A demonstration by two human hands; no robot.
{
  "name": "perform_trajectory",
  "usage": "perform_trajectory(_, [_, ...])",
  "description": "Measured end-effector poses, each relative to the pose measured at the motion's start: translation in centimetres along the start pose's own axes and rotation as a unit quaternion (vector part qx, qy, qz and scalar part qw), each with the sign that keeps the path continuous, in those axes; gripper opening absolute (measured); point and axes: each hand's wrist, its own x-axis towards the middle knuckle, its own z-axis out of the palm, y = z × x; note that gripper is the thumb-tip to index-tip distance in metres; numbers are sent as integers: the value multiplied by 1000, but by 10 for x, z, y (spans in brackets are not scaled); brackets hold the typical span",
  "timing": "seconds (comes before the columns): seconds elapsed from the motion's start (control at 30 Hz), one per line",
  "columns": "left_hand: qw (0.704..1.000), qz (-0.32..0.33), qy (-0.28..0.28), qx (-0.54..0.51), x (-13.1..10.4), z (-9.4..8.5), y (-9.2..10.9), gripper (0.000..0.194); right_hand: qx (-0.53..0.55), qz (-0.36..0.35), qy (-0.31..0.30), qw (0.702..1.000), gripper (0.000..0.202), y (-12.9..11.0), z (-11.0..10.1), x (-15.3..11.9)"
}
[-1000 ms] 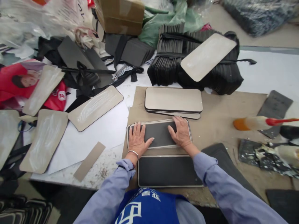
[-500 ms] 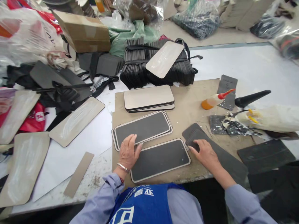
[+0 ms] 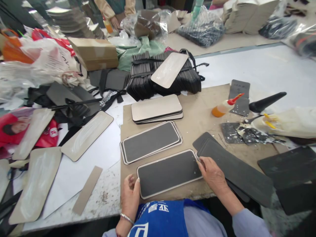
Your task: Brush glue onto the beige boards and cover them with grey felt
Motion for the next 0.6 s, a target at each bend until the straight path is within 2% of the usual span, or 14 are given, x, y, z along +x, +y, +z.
perform_trajectory(0.13, [999, -32, 14, -35, 6, 2, 11, 48, 65, -37, 22, 997, 27, -14, 9, 43])
perform_trajectory(0.27, [996, -32, 23, -80, 13, -4, 28, 54, 79, -50, 43, 995, 30, -18, 15, 114])
perform_trajectory(0.33, [994, -17, 45, -99, 20, -7, 36, 53, 69, -49, 54, 995, 32, -18, 21, 151])
perform_trajectory(0.5, [985, 57, 108, -122, 59, -12, 57, 46, 13, -38, 96, 995, 35, -21, 36, 230])
perform_trajectory(0.6, [979, 87, 133, -128, 85, -15, 70, 44, 34, -10, 100, 994, 34, -28, 34, 270])
